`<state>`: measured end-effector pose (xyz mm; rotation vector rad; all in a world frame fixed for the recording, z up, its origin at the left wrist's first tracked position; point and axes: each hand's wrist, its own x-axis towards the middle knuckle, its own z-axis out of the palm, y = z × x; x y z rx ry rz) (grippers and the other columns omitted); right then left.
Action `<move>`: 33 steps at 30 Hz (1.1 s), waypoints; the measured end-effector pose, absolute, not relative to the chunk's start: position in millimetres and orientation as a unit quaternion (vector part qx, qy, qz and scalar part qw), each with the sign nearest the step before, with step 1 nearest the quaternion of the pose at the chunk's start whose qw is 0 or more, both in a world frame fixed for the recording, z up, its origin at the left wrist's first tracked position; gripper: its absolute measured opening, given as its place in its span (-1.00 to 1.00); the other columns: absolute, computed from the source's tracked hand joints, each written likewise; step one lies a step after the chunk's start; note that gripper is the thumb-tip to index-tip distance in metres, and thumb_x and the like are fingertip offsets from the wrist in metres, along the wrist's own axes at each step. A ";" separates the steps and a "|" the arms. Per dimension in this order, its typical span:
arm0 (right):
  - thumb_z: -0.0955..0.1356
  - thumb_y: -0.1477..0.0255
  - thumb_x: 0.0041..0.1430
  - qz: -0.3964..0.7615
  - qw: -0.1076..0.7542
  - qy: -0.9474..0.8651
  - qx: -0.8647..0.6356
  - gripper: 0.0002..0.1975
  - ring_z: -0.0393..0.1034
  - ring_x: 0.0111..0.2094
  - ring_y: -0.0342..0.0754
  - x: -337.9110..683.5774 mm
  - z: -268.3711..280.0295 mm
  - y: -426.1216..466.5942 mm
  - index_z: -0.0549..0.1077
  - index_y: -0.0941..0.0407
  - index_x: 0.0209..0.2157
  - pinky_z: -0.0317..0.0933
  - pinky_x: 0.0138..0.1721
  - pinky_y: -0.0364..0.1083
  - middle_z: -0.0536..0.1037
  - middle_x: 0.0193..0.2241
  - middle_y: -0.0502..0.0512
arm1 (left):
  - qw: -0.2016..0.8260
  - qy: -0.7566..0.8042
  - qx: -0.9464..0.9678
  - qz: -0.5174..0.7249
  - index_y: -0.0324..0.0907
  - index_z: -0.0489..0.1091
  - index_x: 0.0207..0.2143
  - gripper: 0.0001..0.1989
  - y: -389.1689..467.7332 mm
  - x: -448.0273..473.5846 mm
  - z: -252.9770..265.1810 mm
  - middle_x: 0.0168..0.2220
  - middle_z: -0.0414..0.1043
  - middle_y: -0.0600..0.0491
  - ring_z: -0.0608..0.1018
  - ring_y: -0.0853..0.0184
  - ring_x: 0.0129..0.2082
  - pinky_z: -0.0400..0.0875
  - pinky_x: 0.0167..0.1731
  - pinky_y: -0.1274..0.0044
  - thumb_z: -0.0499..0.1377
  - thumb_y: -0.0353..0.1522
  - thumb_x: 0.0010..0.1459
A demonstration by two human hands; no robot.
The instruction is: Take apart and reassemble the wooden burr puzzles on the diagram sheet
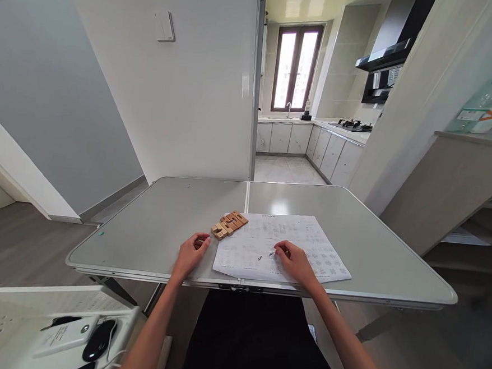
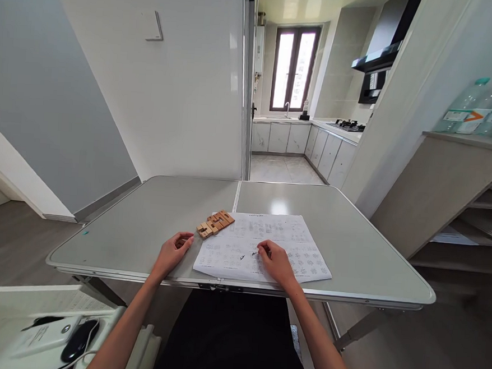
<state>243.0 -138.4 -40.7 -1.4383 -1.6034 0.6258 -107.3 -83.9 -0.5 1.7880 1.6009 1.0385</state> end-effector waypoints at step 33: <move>0.25 0.24 0.28 0.247 0.433 -0.646 -0.578 -0.74 0.51 -0.29 0.07 242.6 -40.7 -139.3 0.52 0.06 -0.24 0.33 -0.19 0.00 0.66 -0.28 0.12 | 0.269 0.590 0.653 0.391 -0.17 0.54 -0.13 -0.56 -84.4 -106.2 0.3 -0.24 0.62 -0.02 0.58 0.24 -0.29 0.49 -0.22 0.46 0.17 -0.02 0.17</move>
